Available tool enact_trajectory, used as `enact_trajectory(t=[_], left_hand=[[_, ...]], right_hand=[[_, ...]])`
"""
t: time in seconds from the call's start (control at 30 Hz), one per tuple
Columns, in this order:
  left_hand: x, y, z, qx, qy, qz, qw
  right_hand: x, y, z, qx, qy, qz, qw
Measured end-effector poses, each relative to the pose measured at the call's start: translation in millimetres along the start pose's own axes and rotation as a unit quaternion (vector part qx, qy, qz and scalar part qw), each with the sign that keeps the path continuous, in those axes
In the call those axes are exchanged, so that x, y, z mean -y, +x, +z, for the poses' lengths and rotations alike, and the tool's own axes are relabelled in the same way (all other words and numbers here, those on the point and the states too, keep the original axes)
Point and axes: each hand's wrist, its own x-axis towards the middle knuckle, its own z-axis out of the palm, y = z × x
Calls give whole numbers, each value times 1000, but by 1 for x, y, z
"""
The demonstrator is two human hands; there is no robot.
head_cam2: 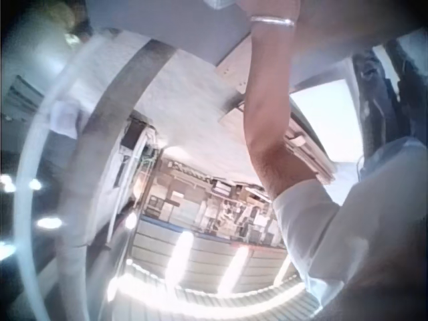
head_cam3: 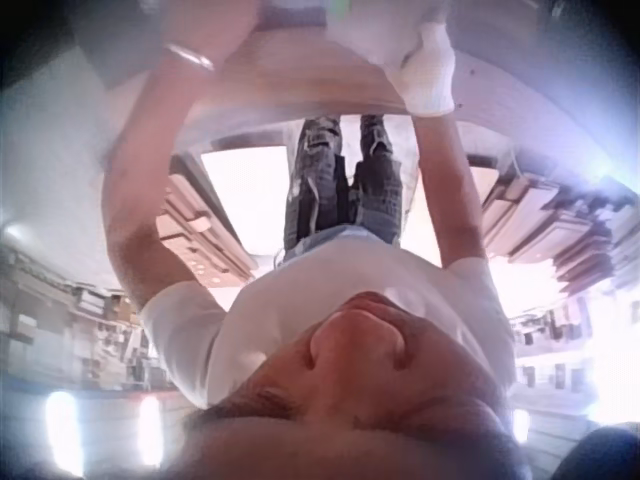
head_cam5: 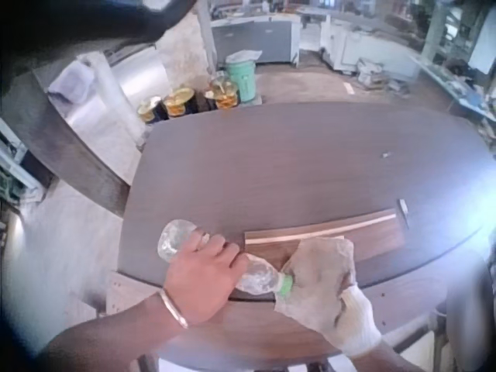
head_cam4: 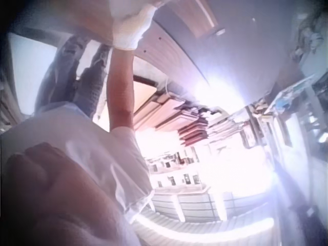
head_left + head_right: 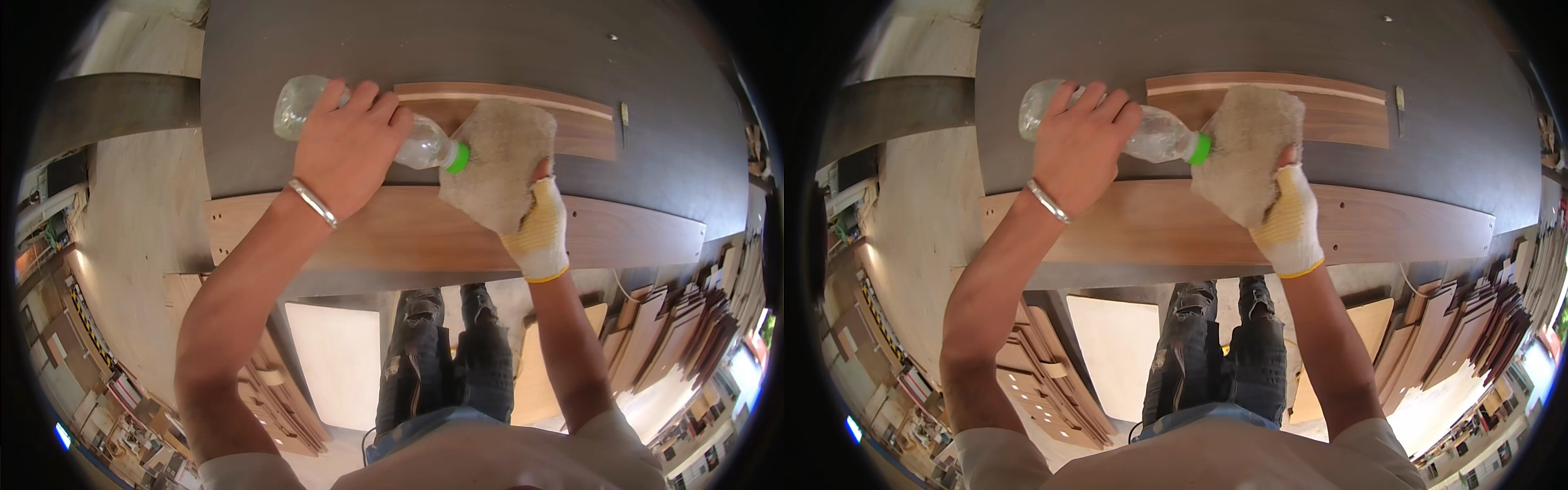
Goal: The person wipes multiple wooden panels on a workbench with a cloth. They pick up panels from a stack, wipe each one, and place them back. The person also uses a small tool to scrape or clean the edges of the panels.
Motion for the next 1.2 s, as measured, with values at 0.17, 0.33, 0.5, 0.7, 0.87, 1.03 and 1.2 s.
enact_trajectory(t=[0.17, 0.33, 0.5, 0.7, 0.87, 1.03, 1.2], left_hand=[[2, 10, -25, -24, 13, -22, 999], [-13, -2, -38, 18, 19, -20, 999], [-3, -23, -31, 14, -14, -63, 998], [9, -39, -23, 35, 7, -79, 996], [5, -45, -6, 17, -73, -95, 993], [19, -67, 30, -57, -71, -177, 980], [55, -87, 86, -185, -337, -421, 822]], right_hand=[[-8, -1, 0, 23, 66, 38, 997], [-13, 2, -5, 29, 90, 51, 994], [-25, 1, -2, 43, 115, 77, 989], [-34, -3, 12, 30, 59, 84, 994], [-56, -1, 1, -16, -57, 80, 995], [-19, -19, 23, 10, 178, 129, 976], [61, -56, -99, -56, -56, -116, 990]])
